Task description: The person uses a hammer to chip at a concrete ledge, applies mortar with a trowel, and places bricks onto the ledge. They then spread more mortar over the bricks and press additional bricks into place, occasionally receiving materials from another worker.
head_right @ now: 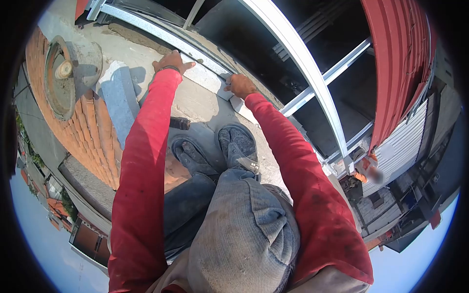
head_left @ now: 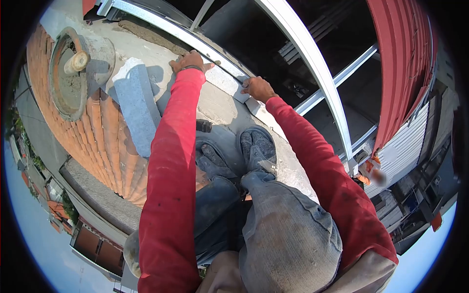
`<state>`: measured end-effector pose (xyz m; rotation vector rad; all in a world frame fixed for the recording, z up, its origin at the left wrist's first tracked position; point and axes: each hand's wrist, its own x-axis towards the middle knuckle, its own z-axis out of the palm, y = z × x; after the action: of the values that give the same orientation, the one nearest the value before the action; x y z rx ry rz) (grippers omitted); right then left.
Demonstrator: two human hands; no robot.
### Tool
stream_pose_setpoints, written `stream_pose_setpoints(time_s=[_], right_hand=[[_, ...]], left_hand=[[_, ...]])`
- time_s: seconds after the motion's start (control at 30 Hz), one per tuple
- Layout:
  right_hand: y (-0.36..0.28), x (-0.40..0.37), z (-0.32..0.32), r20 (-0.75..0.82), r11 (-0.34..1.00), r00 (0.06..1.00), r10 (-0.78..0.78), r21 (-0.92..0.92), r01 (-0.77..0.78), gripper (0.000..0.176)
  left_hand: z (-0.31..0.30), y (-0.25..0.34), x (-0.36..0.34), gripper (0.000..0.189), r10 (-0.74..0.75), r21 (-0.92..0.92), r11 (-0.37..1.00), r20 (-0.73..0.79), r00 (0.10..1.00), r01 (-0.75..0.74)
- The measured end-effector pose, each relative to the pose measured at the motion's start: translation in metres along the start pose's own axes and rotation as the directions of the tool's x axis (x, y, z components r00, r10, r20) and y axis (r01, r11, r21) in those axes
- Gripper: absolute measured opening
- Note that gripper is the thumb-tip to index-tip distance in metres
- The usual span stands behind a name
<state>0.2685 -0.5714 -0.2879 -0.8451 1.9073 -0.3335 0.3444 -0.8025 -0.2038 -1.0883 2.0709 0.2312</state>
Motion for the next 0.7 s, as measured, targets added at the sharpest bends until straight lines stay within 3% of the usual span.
stream_pose_setpoints(time_s=[0.07,0.13,0.2,0.3,0.4,0.47,0.53,0.7], right_hand=[[-0.002,0.0,-0.007,-0.001,1.0,1.0,0.028,-0.001,-0.028,0.037],[0.006,-0.001,-0.005,0.042,1.0,0.999,0.026,0.011,-0.026,0.039],[0.02,-0.003,-0.003,0.04,0.998,0.999,0.037,0.054,-0.039,0.036],[0.046,-0.02,-0.006,-0.17,0.964,0.975,0.143,0.247,-0.098,0.027],[0.084,-0.045,-0.005,-0.19,0.933,0.942,0.276,0.287,-0.215,0.023],[0.107,-0.068,-0.004,-0.16,0.906,0.912,0.378,0.265,-0.329,0.023],[0.12,-0.089,0.002,-0.252,0.935,0.903,0.349,0.157,-0.317,0.023],[0.092,-0.081,0.007,-0.182,0.929,0.932,0.314,0.259,-0.263,0.028]], left_hand=[[-0.003,-0.004,0.006,0.074,0.013,0.008,1.0,-0.045,0.999,-0.012],[-0.014,-0.01,0.004,0.075,0.086,0.009,0.996,0.144,0.986,-0.088],[-0.012,-0.015,0.005,0.072,0.101,0.016,0.994,0.157,0.982,-0.105],[-0.011,-0.012,0.003,0.05,0.105,0.045,0.993,0.059,0.993,-0.108],[0.003,-0.02,0.026,0.064,0.157,0.033,0.987,0.065,0.985,-0.16],[0.006,-0.023,0.033,0.062,0.184,0.017,0.983,0.006,0.983,-0.184],[0.003,-0.024,0.035,0.062,0.196,0.016,0.98,0.048,0.979,-0.197],[0.001,-0.029,0.041,0.051,0.226,-0.003,0.974,0.037,0.973,-0.226]])
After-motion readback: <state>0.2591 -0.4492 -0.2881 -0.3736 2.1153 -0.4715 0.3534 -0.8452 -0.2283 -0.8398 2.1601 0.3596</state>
